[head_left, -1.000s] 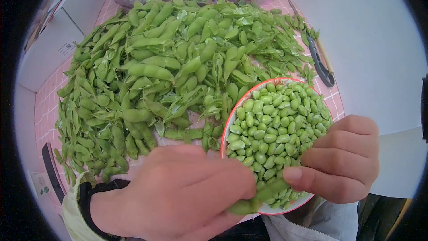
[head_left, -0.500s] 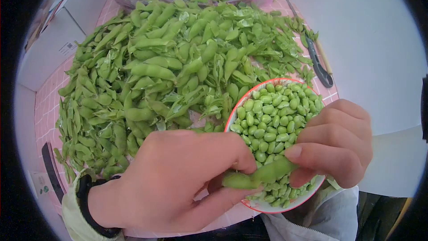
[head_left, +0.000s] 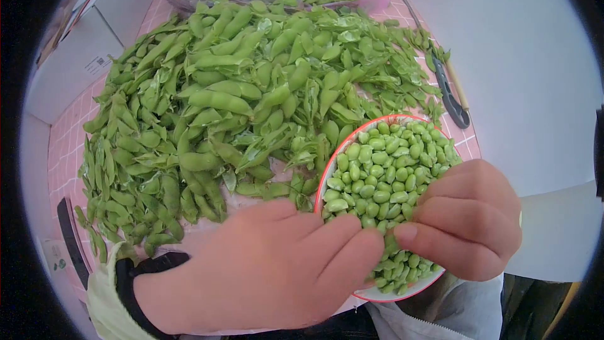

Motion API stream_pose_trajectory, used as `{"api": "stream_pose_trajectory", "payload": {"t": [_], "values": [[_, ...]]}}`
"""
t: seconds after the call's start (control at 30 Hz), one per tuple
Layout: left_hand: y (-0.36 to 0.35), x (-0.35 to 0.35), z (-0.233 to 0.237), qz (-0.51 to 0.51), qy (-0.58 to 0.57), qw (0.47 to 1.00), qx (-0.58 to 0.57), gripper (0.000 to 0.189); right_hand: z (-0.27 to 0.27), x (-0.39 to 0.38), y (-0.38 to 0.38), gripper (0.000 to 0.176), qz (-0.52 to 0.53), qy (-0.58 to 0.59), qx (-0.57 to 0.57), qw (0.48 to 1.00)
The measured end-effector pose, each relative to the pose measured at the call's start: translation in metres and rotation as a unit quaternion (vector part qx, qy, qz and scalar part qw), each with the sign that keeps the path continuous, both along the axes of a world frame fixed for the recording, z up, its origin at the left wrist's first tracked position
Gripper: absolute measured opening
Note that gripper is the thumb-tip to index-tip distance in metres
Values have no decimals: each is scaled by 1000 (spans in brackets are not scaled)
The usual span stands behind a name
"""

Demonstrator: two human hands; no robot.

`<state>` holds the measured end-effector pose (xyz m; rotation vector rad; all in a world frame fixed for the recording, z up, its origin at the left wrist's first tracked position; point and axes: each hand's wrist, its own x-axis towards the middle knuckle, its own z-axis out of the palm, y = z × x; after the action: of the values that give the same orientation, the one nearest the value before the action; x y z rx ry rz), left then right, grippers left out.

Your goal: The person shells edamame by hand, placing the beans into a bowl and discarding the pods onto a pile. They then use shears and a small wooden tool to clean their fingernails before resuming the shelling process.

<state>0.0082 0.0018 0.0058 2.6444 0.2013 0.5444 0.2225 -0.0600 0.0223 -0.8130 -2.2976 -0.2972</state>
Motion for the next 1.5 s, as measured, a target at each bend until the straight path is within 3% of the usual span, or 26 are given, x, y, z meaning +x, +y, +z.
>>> {"api": "stream_pose_trajectory", "payload": {"t": [0.2,0.5,0.67,0.8,1.1,1.3,1.5], "values": [[7,0,-6,7,-49,999,-15,34,-6,-5,4,21,-10,2,38,999],[6,2,-1,-8,-75,995,-59,22,1,2,-3,22,-15,-146,89,985],[4,3,0,0,-44,998,-41,26,-6,-6,-2,23,-53,-103,110,987],[1,1,-3,11,-34,999,-18,29,-5,-6,-3,20,-38,-148,120,981],[7,0,0,-30,-38,996,-80,35,-14,-14,-9,23,-72,-135,165,974],[3,-3,-6,4,-98,992,-81,35,-8,-19,-14,22,-96,-148,91,980],[3,-1,-8,8,-133,991,-9,34,-3,-23,-17,27,-120,-134,27,983]]}}
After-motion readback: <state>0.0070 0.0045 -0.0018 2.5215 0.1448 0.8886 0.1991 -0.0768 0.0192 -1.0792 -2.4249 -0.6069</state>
